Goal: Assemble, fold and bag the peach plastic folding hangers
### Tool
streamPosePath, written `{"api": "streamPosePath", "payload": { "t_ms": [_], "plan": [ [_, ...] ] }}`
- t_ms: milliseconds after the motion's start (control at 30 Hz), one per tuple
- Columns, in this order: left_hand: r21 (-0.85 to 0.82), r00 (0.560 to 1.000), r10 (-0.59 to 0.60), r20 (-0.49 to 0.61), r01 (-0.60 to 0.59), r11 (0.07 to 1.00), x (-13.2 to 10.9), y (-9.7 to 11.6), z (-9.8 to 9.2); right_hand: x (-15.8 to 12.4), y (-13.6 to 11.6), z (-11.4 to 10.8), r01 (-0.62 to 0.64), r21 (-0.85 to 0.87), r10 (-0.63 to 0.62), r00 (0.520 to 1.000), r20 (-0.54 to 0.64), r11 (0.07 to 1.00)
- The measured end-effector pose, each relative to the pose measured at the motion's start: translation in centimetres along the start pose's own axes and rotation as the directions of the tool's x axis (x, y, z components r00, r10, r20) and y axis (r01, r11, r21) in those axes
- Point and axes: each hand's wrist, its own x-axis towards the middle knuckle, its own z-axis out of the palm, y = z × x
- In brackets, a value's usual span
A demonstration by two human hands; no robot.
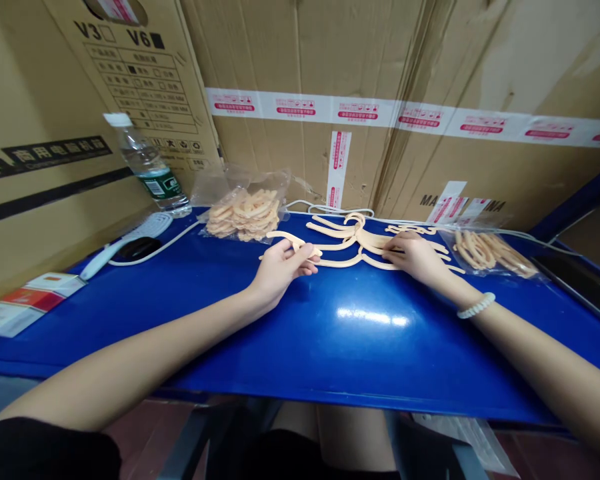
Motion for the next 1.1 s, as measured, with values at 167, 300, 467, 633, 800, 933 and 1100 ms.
{"api": "streamPosePath", "payload": {
  "t_ms": [167, 300, 467, 633, 800, 933, 1100],
  "plan": [
    [-0.065, 0.995, 0.090, -0.038, -0.093, 0.994, 0.5, 0.6, -0.4, -0.5, -1.5, -2.0, 0.007, 0.006, -0.006, 0.994, -0.106, 1.000],
    [-0.126, 0.990, 0.118, -0.075, -0.127, 0.984, 0.7, 1.1, -0.6, -2.2, -3.3, -4.8, -0.023, 0.078, 0.039, 0.976, -0.215, 0.997],
    [-0.142, 0.993, 0.114, -0.039, -0.118, 0.983, 0.6, 0.9, -0.7, -4.0, -4.3, -5.2, -0.048, 0.212, 0.110, 0.950, -0.293, 0.976],
    [-0.203, 0.998, 0.048, 0.036, -0.039, 0.978, 0.0, 0.5, -0.4, -4.6, -4.3, -5.1, 0.018, 0.233, 0.044, 0.965, -0.258, 0.972],
    [-0.278, 0.992, 0.000, 0.125, 0.035, 0.960, -0.6, 0.4, -0.2, -4.7, -4.3, -5.4, 0.061, 0.273, -0.001, 0.977, -0.214, 0.960],
    [-0.306, 0.990, 0.019, 0.137, 0.024, 0.952, -0.9, 0.4, -0.2, -4.7, -4.1, -5.6, 0.072, 0.278, -0.014, 0.979, -0.205, 0.958],
    [-0.301, 0.988, 0.020, 0.150, 0.027, 0.953, -1.3, 0.4, 0.1, -4.8, -3.9, -5.6, 0.108, 0.277, -0.050, 0.977, -0.207, 0.955]
  ]
}}
